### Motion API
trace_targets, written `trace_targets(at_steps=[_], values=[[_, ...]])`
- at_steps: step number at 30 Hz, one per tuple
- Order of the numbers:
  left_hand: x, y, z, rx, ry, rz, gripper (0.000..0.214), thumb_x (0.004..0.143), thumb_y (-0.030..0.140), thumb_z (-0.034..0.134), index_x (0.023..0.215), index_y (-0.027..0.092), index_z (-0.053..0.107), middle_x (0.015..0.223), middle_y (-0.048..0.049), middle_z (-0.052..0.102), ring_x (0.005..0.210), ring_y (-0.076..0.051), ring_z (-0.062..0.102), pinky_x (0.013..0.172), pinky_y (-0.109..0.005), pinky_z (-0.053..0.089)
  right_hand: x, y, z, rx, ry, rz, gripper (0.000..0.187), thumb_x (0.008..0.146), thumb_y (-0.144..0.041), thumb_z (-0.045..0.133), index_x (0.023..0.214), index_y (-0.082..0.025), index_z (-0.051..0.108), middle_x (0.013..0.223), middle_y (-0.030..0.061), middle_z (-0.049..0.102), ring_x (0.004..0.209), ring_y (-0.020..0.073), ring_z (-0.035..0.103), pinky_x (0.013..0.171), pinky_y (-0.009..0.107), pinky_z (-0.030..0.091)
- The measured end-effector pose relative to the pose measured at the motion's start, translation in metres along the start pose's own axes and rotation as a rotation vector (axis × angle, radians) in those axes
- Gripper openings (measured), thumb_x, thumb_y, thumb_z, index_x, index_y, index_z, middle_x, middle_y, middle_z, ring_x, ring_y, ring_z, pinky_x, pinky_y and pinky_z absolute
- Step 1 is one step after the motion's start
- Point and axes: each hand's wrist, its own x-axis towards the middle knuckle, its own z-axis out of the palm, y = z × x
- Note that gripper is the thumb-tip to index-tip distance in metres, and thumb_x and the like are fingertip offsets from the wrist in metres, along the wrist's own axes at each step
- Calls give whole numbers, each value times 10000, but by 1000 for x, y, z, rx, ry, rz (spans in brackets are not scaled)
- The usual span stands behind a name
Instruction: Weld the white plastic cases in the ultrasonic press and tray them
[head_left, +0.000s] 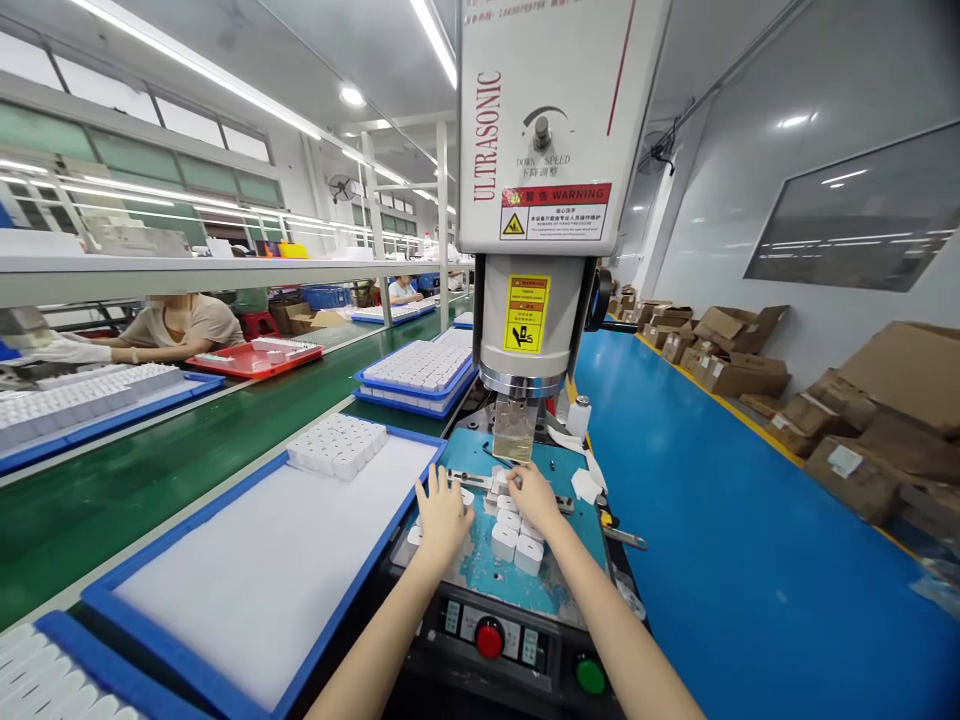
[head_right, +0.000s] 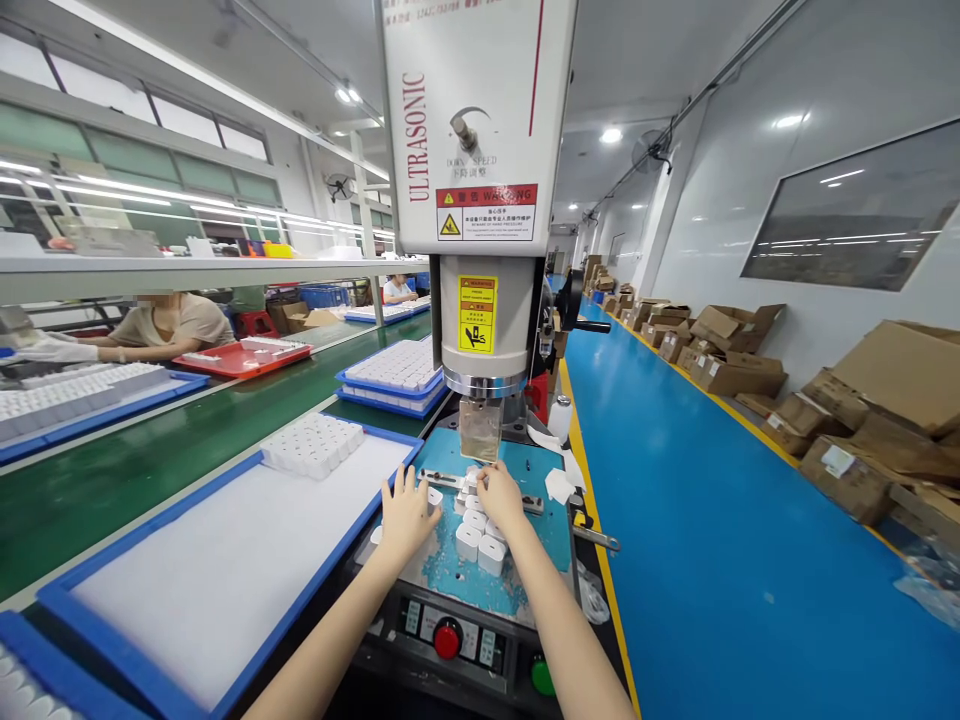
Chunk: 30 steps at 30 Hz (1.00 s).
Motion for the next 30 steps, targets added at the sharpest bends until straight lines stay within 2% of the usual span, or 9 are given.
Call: trace_targets(at_steps=[4,8,10,13,16,18,21,24,30], values=[[-12,2,-12,-148,168,63,417,793,342,558,1158,139,572,1304,-176,517,1281,-338,380,1029,-503,302,3,-2,-5,15,15,0,136,814,-236,494,828,-201,625,977,68,555,709,165,578,598,272,430],[-58,-3,-16,-431,269,137,172,903,294,424,884,194,563,863,-49,609,841,-176,570,764,-294,446,-23,-3,-30,54,73,-6,190,847,-297,485,957,-217,618,1038,76,560,879,200,590,719,302,482],[-91,-12,-4,-487,291,125,230,911,274,419,701,204,482,674,1,516,657,-134,514,636,-250,412,-60,3,-40,62,143,-15,204,883,-308,444,977,-222,603,1058,81,559,970,212,570,807,325,476],[-132,-33,31,-532,337,63,309,912,239,425,607,203,393,585,30,415,541,-105,440,552,-228,364,-132,20,-35,-18,420,-63,175,880,-331,490,990,-244,595,1038,90,566,1020,257,537,823,380,457],[-149,-52,64,-533,384,63,309,912,205,425,604,197,412,565,33,422,523,-98,446,550,-222,366,-189,35,-11,-132,545,-173,177,856,-305,532,1011,-244,592,1019,103,563,963,271,540,784,403,444],[-149,-60,77,-480,407,132,312,899,189,448,588,195,424,544,34,427,513,-100,445,562,-231,367,-207,38,3,-221,546,-255,185,845,-268,546,1021,-249,597,1001,97,580,933,270,549,784,414,433],[-144,-68,82,-430,407,240,341,886,174,467,551,190,403,514,36,405,488,-96,418,554,-239,353,-205,36,6,-274,519,-252,187,845,-255,545,1021,-246,606,979,95,600,903,268,561,769,415,432],[-144,-72,75,-487,378,262,351,894,154,449,551,186,388,517,38,390,473,-82,402,521,-223,337,-180,32,-13,-145,443,-126,165,882,-262,484,989,-237,607,970,92,609,926,256,570,773,393,457],[-142,-52,38,-552,386,368,352,885,125,442,547,200,376,512,31,390,482,-95,383,497,-245,307,-101,35,-60,73,53,-82,262,890,-245,429,1050,-275,634,1222,53,579,1161,229,527,952,399,452]])
